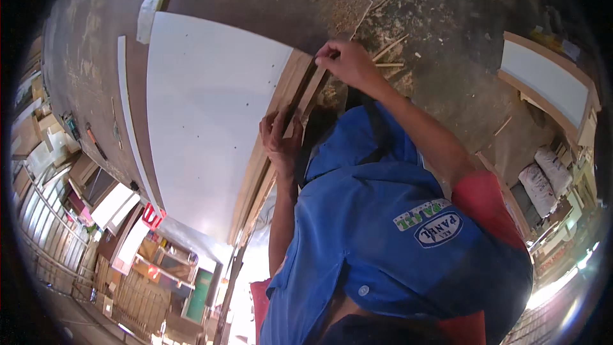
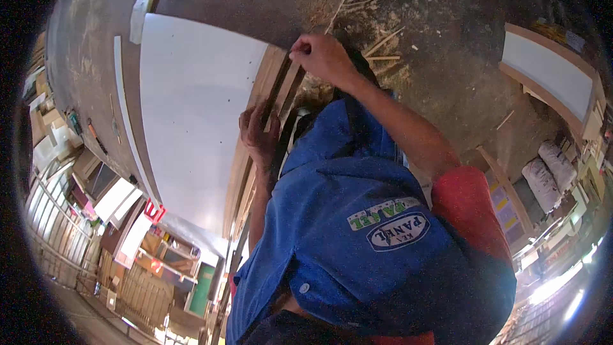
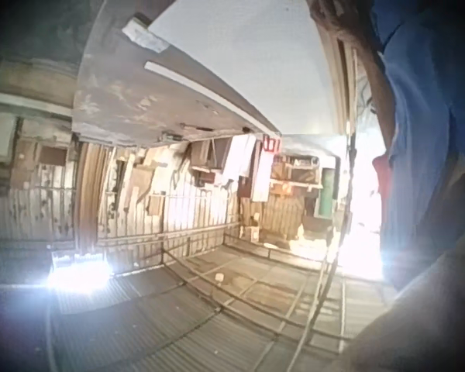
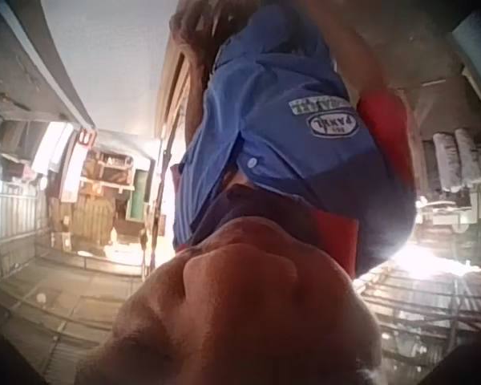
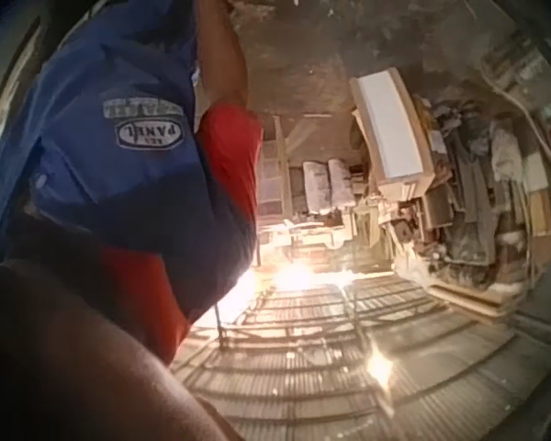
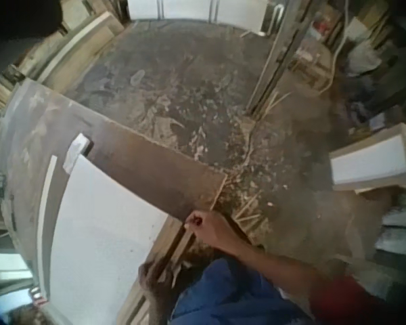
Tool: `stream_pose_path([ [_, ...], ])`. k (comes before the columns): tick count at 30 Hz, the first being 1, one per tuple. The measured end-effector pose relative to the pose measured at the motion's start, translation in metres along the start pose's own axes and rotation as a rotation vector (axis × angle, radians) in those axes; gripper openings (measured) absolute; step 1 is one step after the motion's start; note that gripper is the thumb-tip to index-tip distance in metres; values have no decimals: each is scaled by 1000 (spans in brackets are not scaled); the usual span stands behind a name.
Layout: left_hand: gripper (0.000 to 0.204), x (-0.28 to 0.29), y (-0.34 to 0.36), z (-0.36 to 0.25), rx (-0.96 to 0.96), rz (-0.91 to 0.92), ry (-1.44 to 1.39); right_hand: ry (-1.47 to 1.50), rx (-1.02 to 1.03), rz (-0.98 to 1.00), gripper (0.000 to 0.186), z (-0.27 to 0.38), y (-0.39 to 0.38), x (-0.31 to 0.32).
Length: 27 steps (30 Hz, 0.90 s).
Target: The person checks a diagram on a piece of paper, then cleans and prepares long pieces of wood trim by wiping them with a cloth and applying a substance from a container.
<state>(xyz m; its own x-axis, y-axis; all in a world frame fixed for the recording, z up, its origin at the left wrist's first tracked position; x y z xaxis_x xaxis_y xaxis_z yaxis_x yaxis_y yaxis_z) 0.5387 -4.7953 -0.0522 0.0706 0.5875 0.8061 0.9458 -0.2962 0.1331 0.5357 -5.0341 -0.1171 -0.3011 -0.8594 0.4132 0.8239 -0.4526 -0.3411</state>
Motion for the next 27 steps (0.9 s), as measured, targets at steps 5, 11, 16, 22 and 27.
stream_pose_path([
  [5, 27, -24, 20, -25, 166, 15, 21, 144, -194, 215, 29, 7, 10, 21],
  [11, 19, -28, 36, -40, 229, 25, 144, 370, -315, 14, 19, -29, 37, 71],
  [16, 16, -26, 41, -44, 378, 112, 188, 368, -275, -88, 13, -58, 51, 85],
  [22, 16, -26, 43, -45, 503, 139, 186, 392, 34, -457, 26, -49, 90, 86],
  [27, 17, -30, 48, -45, 566, 176, 255, 508, -76, -436, 28, -44, 120, 60],
])
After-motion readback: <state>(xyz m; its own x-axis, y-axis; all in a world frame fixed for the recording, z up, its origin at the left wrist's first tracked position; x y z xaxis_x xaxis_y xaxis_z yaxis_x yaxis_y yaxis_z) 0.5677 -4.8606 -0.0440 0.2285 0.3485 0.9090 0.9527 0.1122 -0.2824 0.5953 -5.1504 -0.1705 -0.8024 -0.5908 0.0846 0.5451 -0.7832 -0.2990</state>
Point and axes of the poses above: each hand's wrist, its own y-axis towards the middle knuckle, its own x-axis out of the back of the hand, z = x × y, the point moved 4 cm from there along y, towards the middle knuckle, and after that the axes turned 11 degrees about -z, right-handed, at the moved point
